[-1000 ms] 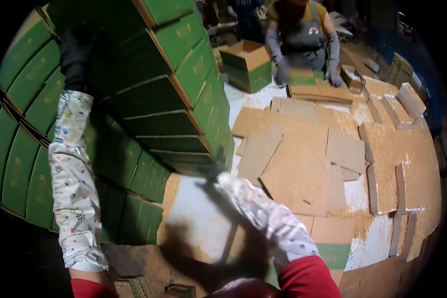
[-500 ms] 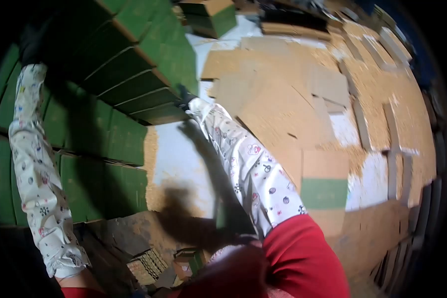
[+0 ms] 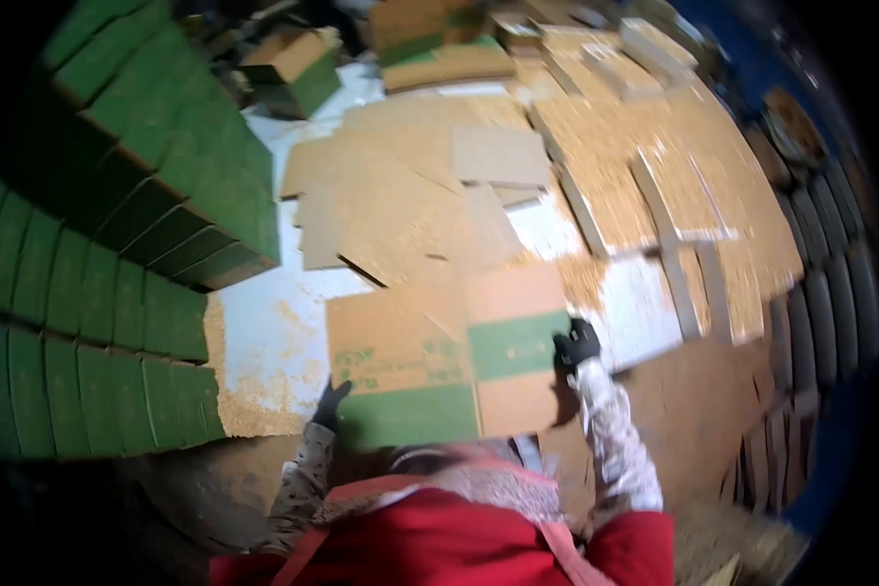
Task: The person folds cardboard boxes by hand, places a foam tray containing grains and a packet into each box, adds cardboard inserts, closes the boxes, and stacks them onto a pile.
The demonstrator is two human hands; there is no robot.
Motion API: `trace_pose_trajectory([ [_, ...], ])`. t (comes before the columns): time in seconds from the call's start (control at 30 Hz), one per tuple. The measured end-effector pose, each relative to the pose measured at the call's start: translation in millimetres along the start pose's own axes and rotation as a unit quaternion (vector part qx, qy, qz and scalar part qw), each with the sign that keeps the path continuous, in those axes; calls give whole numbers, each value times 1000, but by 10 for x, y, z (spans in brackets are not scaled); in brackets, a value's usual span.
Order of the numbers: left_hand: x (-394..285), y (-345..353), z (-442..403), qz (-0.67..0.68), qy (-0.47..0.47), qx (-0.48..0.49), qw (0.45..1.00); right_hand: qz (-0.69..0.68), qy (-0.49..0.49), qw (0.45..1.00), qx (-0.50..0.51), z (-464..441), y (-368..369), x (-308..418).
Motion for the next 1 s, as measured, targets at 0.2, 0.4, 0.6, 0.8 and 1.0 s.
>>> trace_pose_trajectory([
  [0.2, -401, 881, 295, -289, 278, -56, 914, 28, -124, 988, -92, -485, -606, 243],
  [0.4, -618, 1216, 565, -489, 276, -265, 784, 149, -129, 956, -217, -539, -769, 765],
  [0.6, -756, 1267, 632, -368, 226, -444, 785, -336, 93, 933, 85, -290, -679, 1288],
  [0.8, -1900, 2153, 1684, -366, 496, -487, 620, -348, 58, 853, 385, -174, -1183, 2247],
  [1.0, -1665, 3512, 2113, -449, 729, -27, 515, -92, -405, 788, 454, 157, -854, 3247],
])
Point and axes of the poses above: each hand's wrist, its own z-axis away from the middle knuckle, its own y-axis out of the palm, x = y × z, the point moved 5 cm from there along -z, towards the middle knuckle, and after that the axes turned 13 degrees about -x, right-handed, at the moved point
